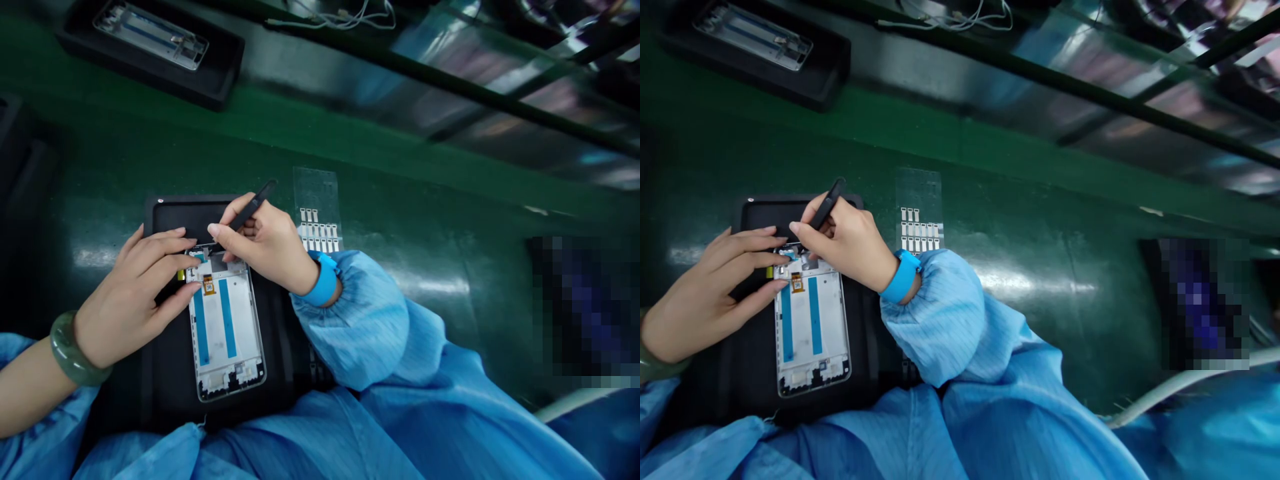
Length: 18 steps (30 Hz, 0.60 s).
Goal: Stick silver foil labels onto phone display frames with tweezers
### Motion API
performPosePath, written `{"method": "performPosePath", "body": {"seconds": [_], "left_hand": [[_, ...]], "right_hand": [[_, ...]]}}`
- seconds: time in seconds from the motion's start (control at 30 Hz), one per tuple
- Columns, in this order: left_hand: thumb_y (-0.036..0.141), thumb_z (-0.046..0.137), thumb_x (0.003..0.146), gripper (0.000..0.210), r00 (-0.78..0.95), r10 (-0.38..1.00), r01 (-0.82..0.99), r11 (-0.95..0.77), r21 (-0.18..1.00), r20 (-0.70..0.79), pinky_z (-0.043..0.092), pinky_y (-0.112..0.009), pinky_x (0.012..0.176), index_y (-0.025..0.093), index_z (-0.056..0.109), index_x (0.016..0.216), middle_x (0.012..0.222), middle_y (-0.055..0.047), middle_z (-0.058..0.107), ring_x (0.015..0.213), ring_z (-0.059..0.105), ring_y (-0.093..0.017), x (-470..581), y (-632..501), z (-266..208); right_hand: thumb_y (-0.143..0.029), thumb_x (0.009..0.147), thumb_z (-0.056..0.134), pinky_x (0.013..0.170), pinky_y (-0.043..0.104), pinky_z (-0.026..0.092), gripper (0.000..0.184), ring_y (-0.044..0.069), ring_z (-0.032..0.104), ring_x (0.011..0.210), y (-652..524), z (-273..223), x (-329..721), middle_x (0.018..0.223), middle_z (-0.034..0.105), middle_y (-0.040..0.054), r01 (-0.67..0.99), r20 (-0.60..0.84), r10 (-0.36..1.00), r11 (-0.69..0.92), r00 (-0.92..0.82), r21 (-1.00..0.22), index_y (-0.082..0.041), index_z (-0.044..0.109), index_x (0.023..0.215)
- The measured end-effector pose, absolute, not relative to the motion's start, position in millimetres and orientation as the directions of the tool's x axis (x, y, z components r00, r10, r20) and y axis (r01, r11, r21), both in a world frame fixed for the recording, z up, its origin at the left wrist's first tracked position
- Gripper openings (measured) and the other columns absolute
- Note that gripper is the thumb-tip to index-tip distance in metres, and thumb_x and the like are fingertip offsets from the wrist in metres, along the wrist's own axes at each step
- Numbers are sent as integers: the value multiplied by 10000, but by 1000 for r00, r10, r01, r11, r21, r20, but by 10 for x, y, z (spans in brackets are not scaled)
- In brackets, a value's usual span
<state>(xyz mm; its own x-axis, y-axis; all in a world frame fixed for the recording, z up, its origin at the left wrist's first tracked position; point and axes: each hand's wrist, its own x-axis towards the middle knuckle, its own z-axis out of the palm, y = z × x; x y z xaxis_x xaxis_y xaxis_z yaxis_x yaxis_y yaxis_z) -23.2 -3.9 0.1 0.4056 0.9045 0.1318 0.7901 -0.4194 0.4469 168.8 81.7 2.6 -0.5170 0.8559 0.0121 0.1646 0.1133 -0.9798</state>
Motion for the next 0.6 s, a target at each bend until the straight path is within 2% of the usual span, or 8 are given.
{"method": "performPosePath", "body": {"seconds": [0.33,0.6], "left_hand": [[321,526,850,237,415,899,790,-433,433,142,262,-522,1077,213,538,1061,1165,-64,560,1239,431,-236,-224,-30,11],[278,464,877,280,481,866,805,-499,322,139,226,-566,1078,263,555,1142,1196,-68,543,1248,421,-257,-224,-17,7]], "right_hand": [[-357,790,615,532,201,485,221,77,607,502,822,17,1688,576,548,-72,192,49,856,170,-515,-966,-183,478,792],[-306,801,606,547,207,483,174,74,598,507,824,19,1687,581,552,-70,222,67,852,211,-520,-952,-186,480,800]]}}
